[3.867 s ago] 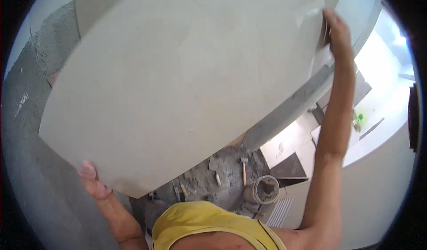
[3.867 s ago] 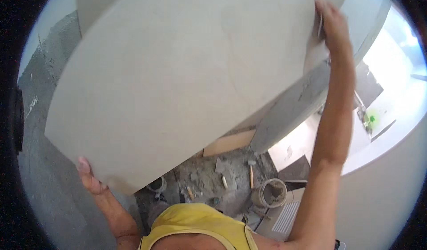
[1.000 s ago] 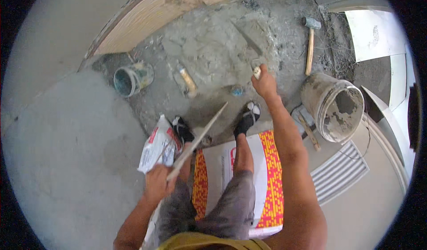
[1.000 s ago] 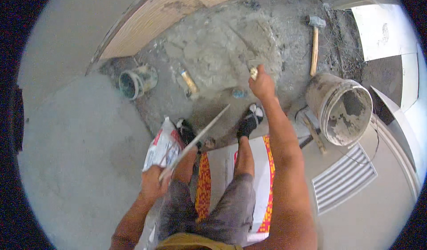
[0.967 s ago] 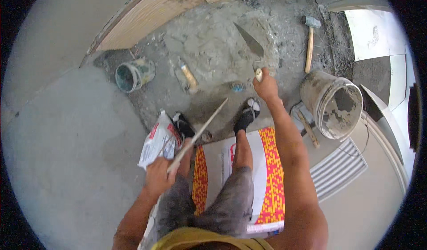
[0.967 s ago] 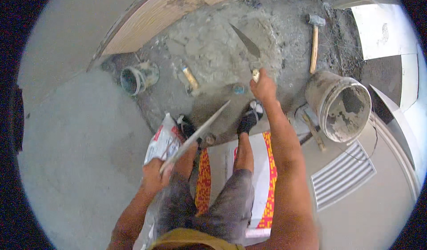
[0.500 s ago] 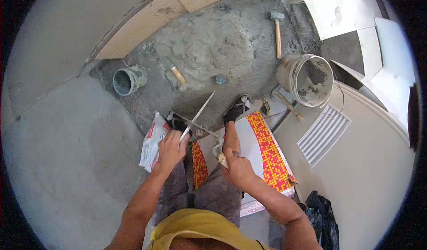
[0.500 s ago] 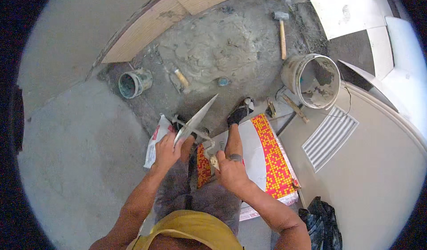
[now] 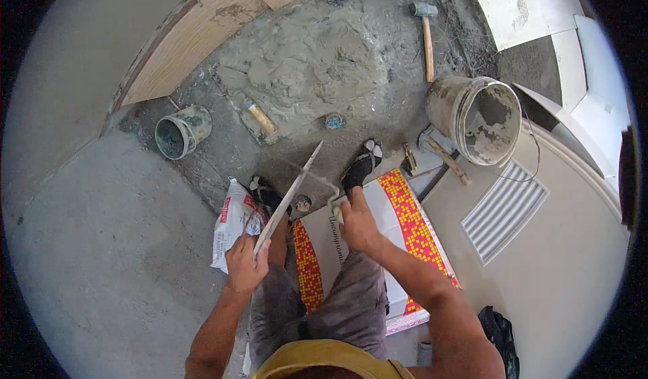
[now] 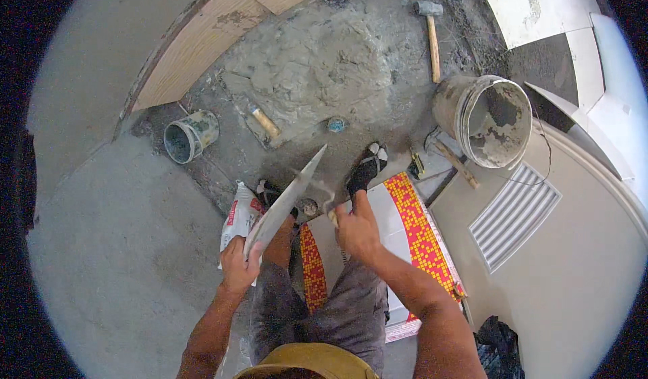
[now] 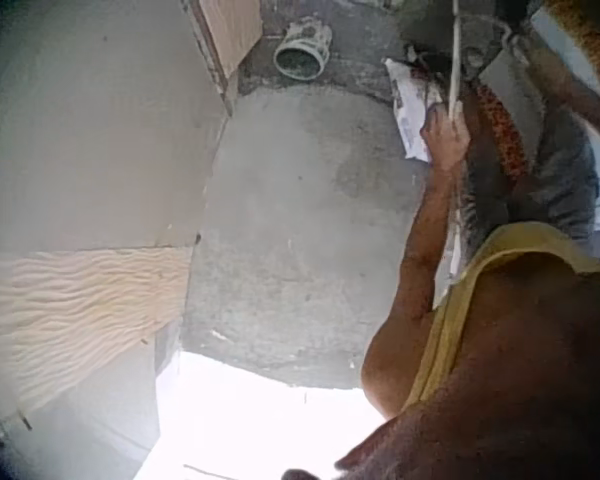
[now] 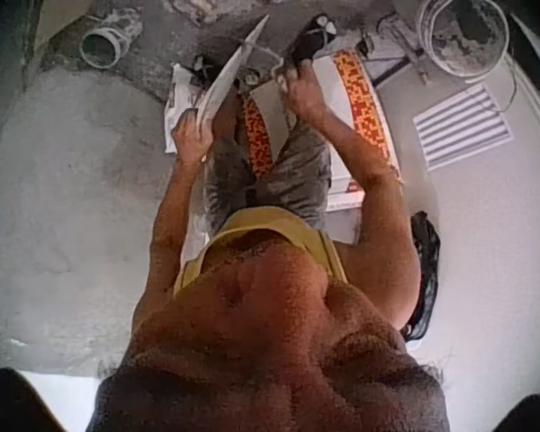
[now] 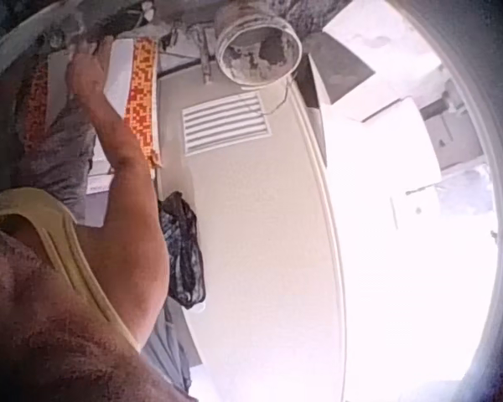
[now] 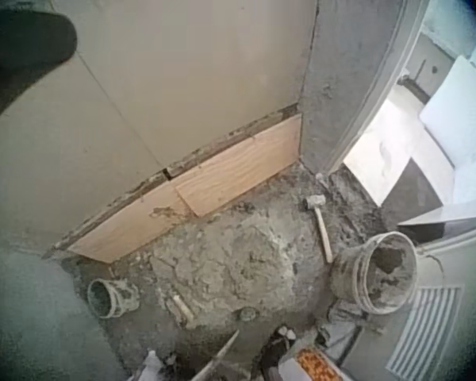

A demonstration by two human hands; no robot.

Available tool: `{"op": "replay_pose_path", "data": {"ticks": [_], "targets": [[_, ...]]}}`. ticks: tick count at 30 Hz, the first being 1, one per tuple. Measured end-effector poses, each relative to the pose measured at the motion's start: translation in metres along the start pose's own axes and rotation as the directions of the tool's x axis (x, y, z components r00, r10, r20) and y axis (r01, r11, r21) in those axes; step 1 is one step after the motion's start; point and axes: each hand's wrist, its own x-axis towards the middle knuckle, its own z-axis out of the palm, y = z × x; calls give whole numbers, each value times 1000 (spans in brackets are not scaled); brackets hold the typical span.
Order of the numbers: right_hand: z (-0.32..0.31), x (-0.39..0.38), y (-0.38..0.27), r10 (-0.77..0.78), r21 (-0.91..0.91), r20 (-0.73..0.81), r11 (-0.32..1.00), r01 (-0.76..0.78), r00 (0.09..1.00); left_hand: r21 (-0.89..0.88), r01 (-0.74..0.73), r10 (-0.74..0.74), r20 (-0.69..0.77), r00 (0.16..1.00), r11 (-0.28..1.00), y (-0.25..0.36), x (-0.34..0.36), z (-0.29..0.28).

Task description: The person cuts a tile using a power tool, carries the piece into another room, and applies mortar to the back of a tile with a trowel before pressing it onto a wall.

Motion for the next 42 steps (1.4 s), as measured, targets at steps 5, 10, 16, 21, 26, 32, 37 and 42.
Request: {"op": "replay_pose_path", "data": {"ticks": [5,10,16,21,26,32,37,42], "targets": [[48,38,61,47,20,-162,999,-44,986,-27,-37,38,23,999,999,7,9,-1],[61,85,82,379,100,38,919,-381,924,-11,-39,40,74,996,999,0,10,9],[39,33,32,-122,-132,-309,988,84,943,33,-106,103,78,992,994,-15,15,-9],[53,130,66,418,93,222,890,-446,881,-22,-67,69,80,994,997,-4,7,-2],[61,127,49,415,137,109,894,-427,903,34,19,-23,98,995,999,-3,12,-12],[16,6,-41,269,330,-30,912,-244,963,-68,48,-44,50,998,997,29,49,-19],[55,7,-34,349,394,23,858,-330,937,-21,143,-133,249,959,990,29,24,-27],[60,44,-47,324,287,83,898,-334,942,-15,300,-299,63,952,954,24,-34,-44]]}}
